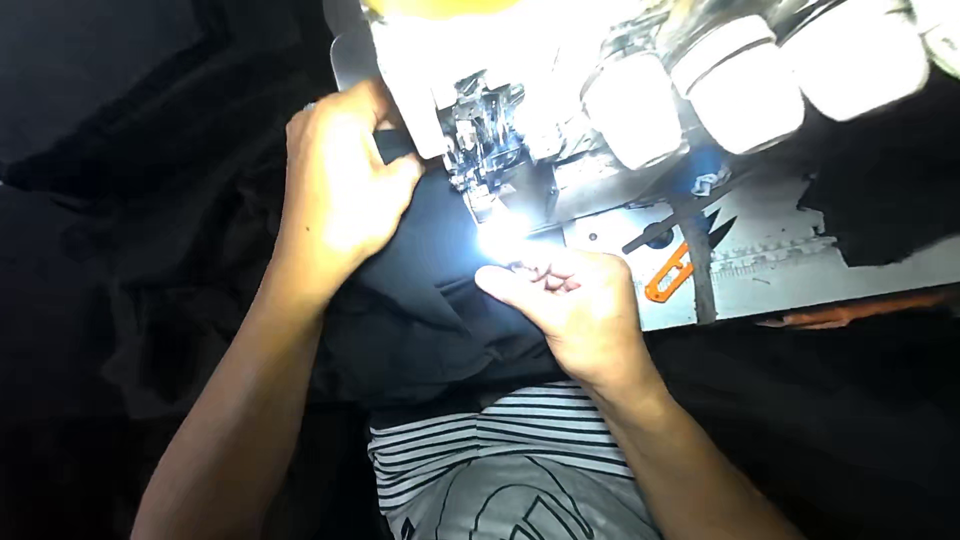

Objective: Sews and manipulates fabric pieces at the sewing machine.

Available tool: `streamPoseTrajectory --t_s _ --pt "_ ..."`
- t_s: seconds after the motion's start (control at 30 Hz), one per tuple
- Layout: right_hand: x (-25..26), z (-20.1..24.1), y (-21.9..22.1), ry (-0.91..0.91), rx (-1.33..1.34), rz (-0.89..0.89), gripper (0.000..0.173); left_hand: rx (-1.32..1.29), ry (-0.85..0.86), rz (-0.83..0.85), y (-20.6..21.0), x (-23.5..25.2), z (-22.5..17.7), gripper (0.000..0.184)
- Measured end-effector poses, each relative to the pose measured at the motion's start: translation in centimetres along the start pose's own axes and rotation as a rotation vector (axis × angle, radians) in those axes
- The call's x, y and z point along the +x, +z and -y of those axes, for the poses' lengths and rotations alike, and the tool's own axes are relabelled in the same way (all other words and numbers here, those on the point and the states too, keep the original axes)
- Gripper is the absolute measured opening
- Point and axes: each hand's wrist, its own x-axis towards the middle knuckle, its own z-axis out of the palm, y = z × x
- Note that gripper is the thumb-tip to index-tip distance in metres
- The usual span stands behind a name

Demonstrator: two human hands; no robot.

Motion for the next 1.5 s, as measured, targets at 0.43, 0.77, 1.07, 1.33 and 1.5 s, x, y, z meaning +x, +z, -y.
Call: streamPoseTrajectory --t_s 0.43,0.77,1.07,1.33,1.5 --pt "2.5 0.4 -0.5 -0.103 -0.004 -0.001 0.048 0.158 -0.07 -0.314 2.0 -5.4 -4.9 0.033" --pt "2.0 0.5 -0.6 -0.089 -0.051 0.017 0.046 -0.126 0.183 -0.101 3.4 -5.0 -1.1 0.036" --pt "-6.7 -1.1 -10.6 -0.17 -0.537 -0.008 0.025 -0.21 0.213 -0.342 2.5 -13.3 -9.0 0.027" --pt "-9.4 7.8 -22.1 -0.133 -0.858 -0.318 0.025 -0.301 0.296 0.032 16.7 -9.0 -15.1 0.026" --pt "-8.6 10.2 -28.5 -0.136 -0.938 -0.366 0.028 -0.196 0.368 -0.015 18.4 -6.2 -14.5 0.015"
